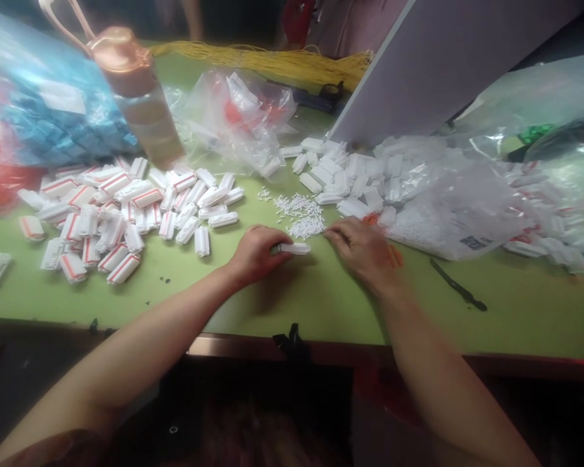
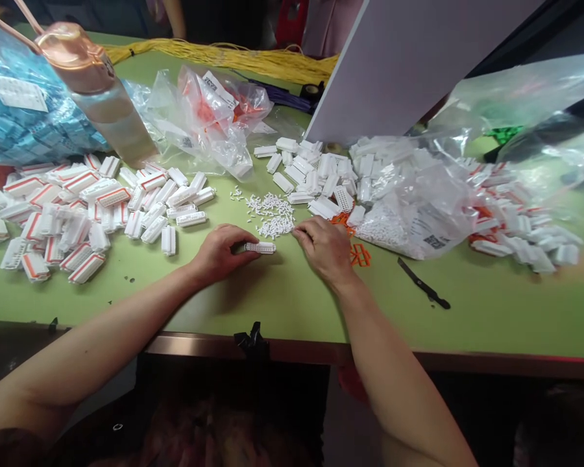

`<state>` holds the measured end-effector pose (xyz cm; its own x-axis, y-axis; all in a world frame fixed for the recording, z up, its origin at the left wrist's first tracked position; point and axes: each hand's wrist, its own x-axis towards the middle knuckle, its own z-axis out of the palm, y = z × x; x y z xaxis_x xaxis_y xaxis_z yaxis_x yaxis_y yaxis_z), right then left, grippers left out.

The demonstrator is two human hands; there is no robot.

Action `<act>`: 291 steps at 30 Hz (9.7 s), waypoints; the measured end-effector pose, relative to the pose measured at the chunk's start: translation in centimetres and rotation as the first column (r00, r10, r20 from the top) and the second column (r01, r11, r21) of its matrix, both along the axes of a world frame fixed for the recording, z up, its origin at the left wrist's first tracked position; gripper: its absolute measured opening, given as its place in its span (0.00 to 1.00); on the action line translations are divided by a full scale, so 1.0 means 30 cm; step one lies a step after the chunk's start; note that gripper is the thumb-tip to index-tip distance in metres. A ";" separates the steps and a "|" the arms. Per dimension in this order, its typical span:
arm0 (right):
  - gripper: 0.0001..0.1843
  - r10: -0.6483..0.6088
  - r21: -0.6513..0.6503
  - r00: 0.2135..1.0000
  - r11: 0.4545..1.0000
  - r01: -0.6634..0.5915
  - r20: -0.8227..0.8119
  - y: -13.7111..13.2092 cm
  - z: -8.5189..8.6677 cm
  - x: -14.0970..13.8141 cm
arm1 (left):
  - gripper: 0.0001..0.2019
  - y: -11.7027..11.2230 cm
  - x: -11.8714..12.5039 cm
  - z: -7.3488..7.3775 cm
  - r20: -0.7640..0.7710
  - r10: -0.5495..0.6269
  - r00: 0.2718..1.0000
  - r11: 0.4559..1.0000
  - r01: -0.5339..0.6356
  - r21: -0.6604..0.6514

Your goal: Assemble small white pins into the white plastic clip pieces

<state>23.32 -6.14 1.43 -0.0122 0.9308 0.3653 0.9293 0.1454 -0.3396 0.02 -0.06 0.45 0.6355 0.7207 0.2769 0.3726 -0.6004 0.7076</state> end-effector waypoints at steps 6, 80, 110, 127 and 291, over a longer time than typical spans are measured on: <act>0.07 0.154 0.081 0.964 0.987 -0.139 -0.217 -0.025 0.034 -0.096 | 0.18 0.000 -0.002 0.010 0.037 -0.033 0.999 0.992 0.037 -0.124; 0.10 0.232 0.056 0.967 0.972 -0.227 -0.103 -0.024 0.006 -0.172 | 0.09 0.001 0.012 -0.028 0.156 -0.093 0.983 0.996 0.089 0.031; 0.09 0.275 0.147 0.885 0.925 -0.350 0.376 -0.078 0.043 -0.164 | 0.10 -0.001 0.015 -0.034 0.166 -0.093 0.982 0.995 0.095 -0.005; 0.10 -0.025 0.038 1.000 0.999 0.025 -0.003 0.003 -0.035 -0.093 | 0.09 0.000 0.009 -0.014 -0.048 -0.168 0.985 0.982 0.171 0.084; 0.08 0.119 -0.091 0.992 0.988 -0.123 -0.043 0.005 0.038 -0.088 | 0.08 0.003 0.005 0.012 -0.063 -0.084 0.994 0.993 0.078 -0.087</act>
